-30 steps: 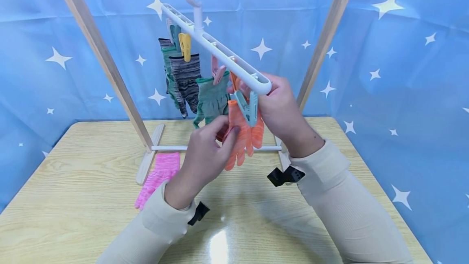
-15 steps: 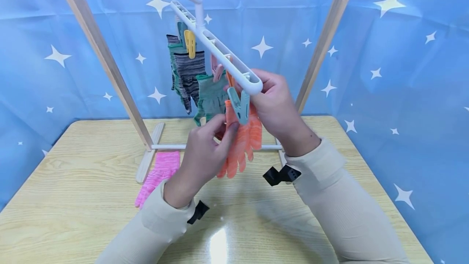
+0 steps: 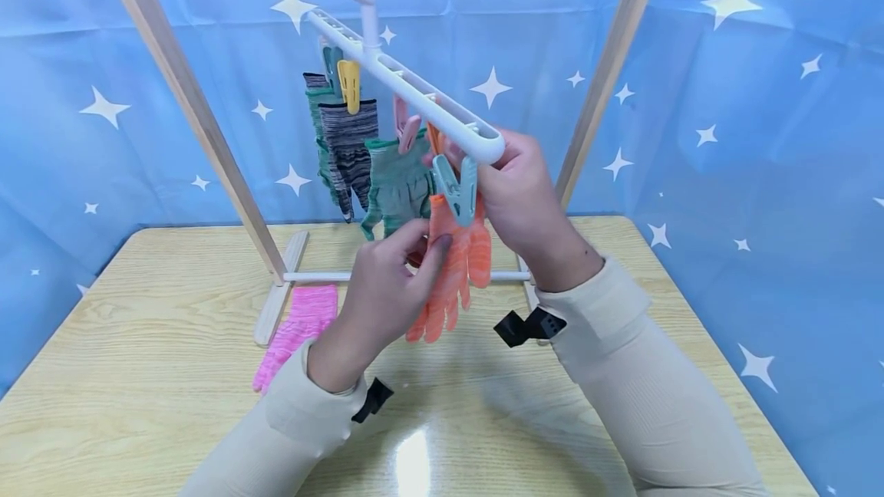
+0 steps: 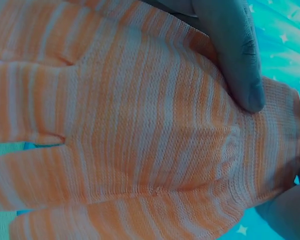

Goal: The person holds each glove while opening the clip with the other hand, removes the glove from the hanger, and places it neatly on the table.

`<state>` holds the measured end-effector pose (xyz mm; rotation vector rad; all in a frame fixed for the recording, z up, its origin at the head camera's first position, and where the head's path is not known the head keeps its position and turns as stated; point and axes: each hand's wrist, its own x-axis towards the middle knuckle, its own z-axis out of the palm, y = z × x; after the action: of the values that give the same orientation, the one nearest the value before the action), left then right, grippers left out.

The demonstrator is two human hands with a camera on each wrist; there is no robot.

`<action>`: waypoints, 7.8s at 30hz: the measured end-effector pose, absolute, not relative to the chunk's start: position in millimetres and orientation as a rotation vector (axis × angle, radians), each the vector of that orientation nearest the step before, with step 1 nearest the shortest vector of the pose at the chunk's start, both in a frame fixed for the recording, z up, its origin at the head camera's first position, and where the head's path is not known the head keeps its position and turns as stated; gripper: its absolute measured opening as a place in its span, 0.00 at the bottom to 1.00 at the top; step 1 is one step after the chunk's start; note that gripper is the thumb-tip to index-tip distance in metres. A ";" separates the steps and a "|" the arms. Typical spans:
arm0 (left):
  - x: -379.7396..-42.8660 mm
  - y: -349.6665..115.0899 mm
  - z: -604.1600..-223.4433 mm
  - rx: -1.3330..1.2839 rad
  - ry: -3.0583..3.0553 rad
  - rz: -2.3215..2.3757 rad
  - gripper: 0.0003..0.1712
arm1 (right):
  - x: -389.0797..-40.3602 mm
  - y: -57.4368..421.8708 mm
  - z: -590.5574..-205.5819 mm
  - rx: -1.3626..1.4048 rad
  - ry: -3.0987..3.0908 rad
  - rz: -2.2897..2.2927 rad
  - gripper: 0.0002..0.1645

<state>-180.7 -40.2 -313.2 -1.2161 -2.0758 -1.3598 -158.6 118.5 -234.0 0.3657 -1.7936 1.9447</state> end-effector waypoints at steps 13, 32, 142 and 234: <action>-181.0 -38.8 -313.4 -1.228 -2.091 -1.335 0.08 | -157.6 124.7 -235.9 0.370 -1.820 1.998 0.32; -180.9 -39.3 -313.7 -1.243 -2.131 -1.310 0.09 | -157.2 130.9 -241.4 0.453 -1.809 2.006 0.38; -193.2 -36.2 -322.2 -1.164 -2.320 -1.278 0.10 | -140.9 252.6 -416.8 -0.518 -2.474 1.715 0.24; -249.3 -86.5 -415.3 -1.079 -3.143 -0.888 0.38 | -143.3 257.4 -428.0 -0.409 -2.648 1.608 0.22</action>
<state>-249.3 -86.5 -415.3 -1.0793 -3.1428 -0.8880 -143.3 257.4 -428.0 -0.4092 -2.6476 1.6081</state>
